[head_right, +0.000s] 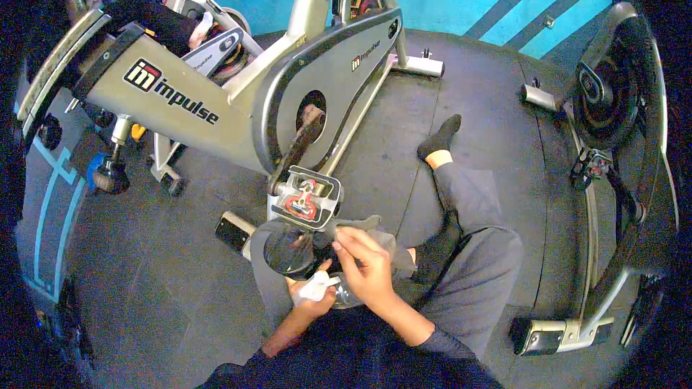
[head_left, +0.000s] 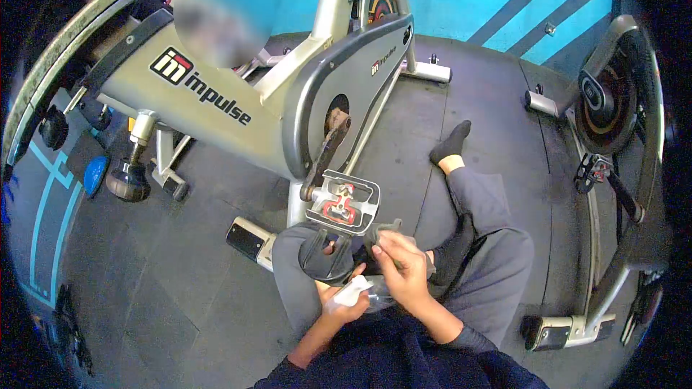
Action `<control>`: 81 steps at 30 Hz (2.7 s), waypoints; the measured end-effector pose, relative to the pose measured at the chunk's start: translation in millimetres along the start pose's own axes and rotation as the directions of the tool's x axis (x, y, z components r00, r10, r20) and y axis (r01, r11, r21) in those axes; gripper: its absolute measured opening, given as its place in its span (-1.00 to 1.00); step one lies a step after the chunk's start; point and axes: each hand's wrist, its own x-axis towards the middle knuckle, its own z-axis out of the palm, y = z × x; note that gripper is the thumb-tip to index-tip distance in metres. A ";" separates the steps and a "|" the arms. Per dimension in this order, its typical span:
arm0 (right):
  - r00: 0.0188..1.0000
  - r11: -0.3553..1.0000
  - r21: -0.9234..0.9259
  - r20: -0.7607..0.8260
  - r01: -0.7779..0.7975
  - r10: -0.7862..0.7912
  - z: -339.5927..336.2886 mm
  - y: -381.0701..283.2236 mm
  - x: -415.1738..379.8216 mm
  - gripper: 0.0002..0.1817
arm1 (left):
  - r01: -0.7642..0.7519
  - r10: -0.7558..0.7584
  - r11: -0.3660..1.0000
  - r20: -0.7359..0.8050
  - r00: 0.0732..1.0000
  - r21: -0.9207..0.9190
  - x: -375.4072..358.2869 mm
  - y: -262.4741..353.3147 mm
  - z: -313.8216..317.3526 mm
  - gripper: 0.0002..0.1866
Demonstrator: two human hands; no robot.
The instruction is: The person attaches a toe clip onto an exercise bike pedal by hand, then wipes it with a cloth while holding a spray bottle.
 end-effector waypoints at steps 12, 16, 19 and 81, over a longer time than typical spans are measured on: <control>0.897 0.735 -0.523 0.163 0.431 -0.410 -10.6 -10.7 30.8 -0.73 | -0.102 0.103 0.994 -0.027 0.994 0.032 1.8 1.2 -2.4 -0.51; 0.930 0.859 -0.360 0.092 0.363 -0.354 -7.0 -11.1 33.6 -0.82 | -0.133 0.114 0.979 -0.125 0.986 -0.152 13.5 12.1 -6.4 -0.60; 0.929 0.875 -0.312 0.090 0.369 -0.360 -10.2 -11.9 33.9 -0.86 | -0.207 0.202 0.978 -0.100 0.974 -0.036 16.9 12.2 -10.8 -0.54; 0.948 0.861 -0.417 0.247 0.292 -0.203 -14.6 -31.5 33.8 -0.58 | -0.132 0.104 0.971 -0.141 0.984 -0.201 20.5 20.9 -17.8 -0.57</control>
